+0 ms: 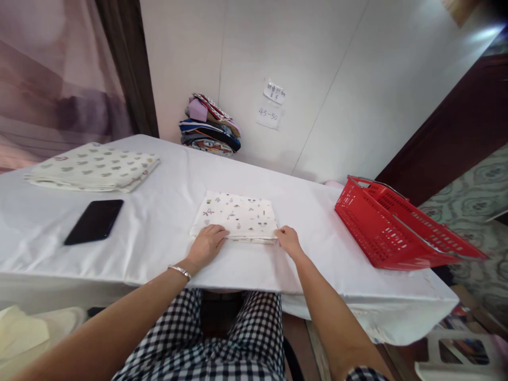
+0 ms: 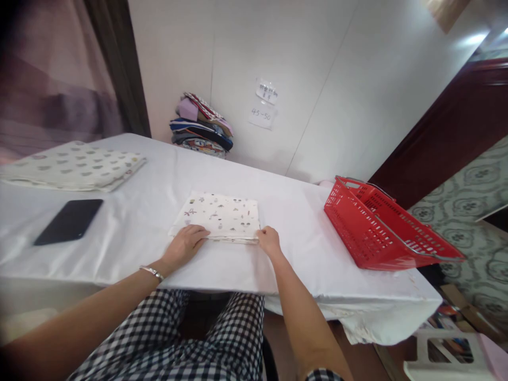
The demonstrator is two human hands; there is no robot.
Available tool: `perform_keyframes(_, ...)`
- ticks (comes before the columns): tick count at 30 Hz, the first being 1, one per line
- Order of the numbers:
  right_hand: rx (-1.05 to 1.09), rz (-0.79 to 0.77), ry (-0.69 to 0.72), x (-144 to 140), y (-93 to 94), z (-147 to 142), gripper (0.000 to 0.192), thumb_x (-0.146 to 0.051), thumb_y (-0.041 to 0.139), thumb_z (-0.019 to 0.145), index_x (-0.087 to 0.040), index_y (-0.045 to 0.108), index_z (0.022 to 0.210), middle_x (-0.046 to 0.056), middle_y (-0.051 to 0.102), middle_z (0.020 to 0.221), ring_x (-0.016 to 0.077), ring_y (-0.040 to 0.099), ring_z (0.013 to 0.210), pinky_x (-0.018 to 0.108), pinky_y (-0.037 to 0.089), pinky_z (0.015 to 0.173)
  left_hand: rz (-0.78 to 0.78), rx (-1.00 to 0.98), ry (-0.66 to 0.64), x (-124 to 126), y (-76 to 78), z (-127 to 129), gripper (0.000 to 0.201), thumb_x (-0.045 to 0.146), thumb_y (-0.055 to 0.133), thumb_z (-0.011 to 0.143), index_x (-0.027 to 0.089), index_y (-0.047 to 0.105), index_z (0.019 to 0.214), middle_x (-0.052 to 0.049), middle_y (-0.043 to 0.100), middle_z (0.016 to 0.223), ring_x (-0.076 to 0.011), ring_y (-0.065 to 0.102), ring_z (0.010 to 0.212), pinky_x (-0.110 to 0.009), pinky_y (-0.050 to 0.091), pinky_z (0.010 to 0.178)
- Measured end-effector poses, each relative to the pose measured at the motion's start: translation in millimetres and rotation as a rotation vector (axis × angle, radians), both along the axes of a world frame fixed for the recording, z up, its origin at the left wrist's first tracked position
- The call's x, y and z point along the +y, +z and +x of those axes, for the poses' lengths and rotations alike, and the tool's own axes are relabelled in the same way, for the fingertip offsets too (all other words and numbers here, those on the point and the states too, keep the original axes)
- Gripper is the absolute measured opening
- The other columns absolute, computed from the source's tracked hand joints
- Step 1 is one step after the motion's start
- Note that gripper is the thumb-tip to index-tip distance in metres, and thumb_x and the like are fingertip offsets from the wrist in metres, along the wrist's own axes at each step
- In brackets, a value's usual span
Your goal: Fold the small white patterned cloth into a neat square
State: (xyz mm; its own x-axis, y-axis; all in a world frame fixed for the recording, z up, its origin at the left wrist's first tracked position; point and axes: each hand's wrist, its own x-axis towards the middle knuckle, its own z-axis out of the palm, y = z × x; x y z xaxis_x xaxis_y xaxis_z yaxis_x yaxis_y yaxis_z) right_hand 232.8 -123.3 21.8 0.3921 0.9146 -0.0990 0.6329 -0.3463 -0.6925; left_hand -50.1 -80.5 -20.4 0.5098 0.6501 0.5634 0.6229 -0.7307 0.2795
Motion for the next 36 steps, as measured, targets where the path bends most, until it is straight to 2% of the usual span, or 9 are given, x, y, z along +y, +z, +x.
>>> perform_keyframes(3, 0.085, -0.065, 0.009, -2, -7.7, 0, 0.024, -0.032, 0.052, 0.078, -0.020, 0.047, 0.058, -0.003, 0.050, 0.041, 0.0107, 0.047, 0.039, 0.022, 0.033, 0.045, -0.003, -0.010, -0.002, -1, 1.1, 0, 0.026, 0.024, 0.041, 0.089, 0.019, 0.065, 0.098, -0.008, 0.063, 0.094, -0.0227, 0.054, 0.092, -0.041, 0.044, 0.083)
perform_keyframes(7, 0.229, -0.123, 0.008, -3, -18.5, -3, 0.020, -0.036, 0.053, 0.080, -0.020, 0.047, 0.069, 0.000, 0.060, 0.051, 0.0112, 0.050, 0.035, 0.022, 0.034, 0.039, -0.003, -0.008, 0.007, -1, 1.0, 0, 0.024, 0.022, 0.042, 0.089, 0.020, 0.065, 0.097, -0.008, 0.063, 0.092, -0.0224, 0.055, 0.091, -0.041, 0.044, 0.083)
perform_keyframes(15, 0.353, 0.015, -0.056, -4, -18.8, -6, 0.019, -0.033, 0.053, 0.077, -0.020, 0.045, 0.065, -0.005, 0.053, 0.051, 0.0070, 0.044, 0.037, 0.020, 0.031, 0.037, 0.023, -0.020, 0.006, -1, -1.3, -1, 0.023, 0.022, 0.043, 0.089, 0.020, 0.065, 0.097, -0.007, 0.062, 0.092, -0.0214, 0.055, 0.090, -0.039, 0.045, 0.081)
perform_keyframes(23, 0.237, -0.010, -0.044, -4, -23.8, -2, 0.020, -0.032, 0.054, 0.076, -0.020, 0.047, 0.062, -0.003, 0.053, 0.049, 0.0109, 0.047, 0.040, 0.024, 0.035, 0.043, 0.036, 0.003, 0.002, -2, -2.2, -1, 0.024, 0.021, 0.043, 0.090, 0.019, 0.064, 0.099, -0.007, 0.063, 0.094, -0.0213, 0.055, 0.092, -0.039, 0.044, 0.084)
perform_keyframes(26, 0.014, 0.040, -0.024, -7, -12.5, -2, 0.016, -0.033, 0.058, 0.075, -0.019, 0.052, 0.068, 0.004, 0.060, 0.062, 0.0169, 0.056, 0.057, 0.027, 0.039, 0.052, 0.040, 0.015, 0.017, -3, -1.6, 0, 0.023, 0.021, 0.042, 0.091, 0.019, 0.064, 0.099, -0.007, 0.063, 0.094, -0.0217, 0.054, 0.092, -0.039, 0.043, 0.084)
perform_keyframes(28, -0.273, 0.211, 0.055, -10, -1.8, -10, 0.012, -0.031, 0.057, 0.078, -0.019, 0.057, 0.079, 0.009, 0.063, 0.081, 0.0218, 0.059, 0.078, 0.030, 0.043, 0.063, 0.037, 0.018, 0.017, -3, -1.6, 1, 0.023, 0.021, 0.043, 0.090, 0.018, 0.064, 0.099, -0.007, 0.063, 0.094, -0.0217, 0.054, 0.091, -0.039, 0.044, 0.083)
perform_keyframes(30, -0.496, 0.420, 0.230, -12, 6.4, -23, 0.017, -0.029, 0.051, 0.083, -0.018, 0.058, 0.094, 0.011, 0.062, 0.098, 0.0238, 0.056, 0.095, 0.034, 0.045, 0.075, 0.035, 0.010, 0.013, -3, -2.3, 1, 0.023, 0.021, 0.043, 0.090, 0.019, 0.064, 0.099, -0.007, 0.063, 0.093, -0.0214, 0.054, 0.091, -0.039, 0.044, 0.082)
perform_keyframes(33, -0.545, 0.595, 0.486, -11, 5.6, -42, 0.027, -0.029, 0.046, 0.088, -0.017, 0.056, 0.110, 0.011, 0.058, 0.114, 0.0222, 0.052, 0.108, 0.036, 0.043, 0.091, 0.035, -0.008, 0.006, -3, -3.8, 1, 0.024, 0.021, 0.042, 0.091, 0.019, 0.064, 0.099, -0.007, 0.063, 0.093, -0.0211, 0.054, 0.092, -0.039, 0.043, 0.083)
perform_keyframes(36, -0.561, 0.581, 0.568, -9, -11.5, -41, 0.032, -0.028, 0.048, 0.087, -0.017, 0.056, 0.116, 0.011, 0.058, 0.119, 0.0215, 0.051, 0.112, 0.038, 0.041, 0.096, 0.031, -0.013, 0.002, -2, -4.3, 0, 0.023, 0.021, 0.044, 0.090, 0.019, 0.064, 0.100, -0.007, 0.063, 0.094, -0.0210, 0.054, 0.092, -0.039, 0.043, 0.084)
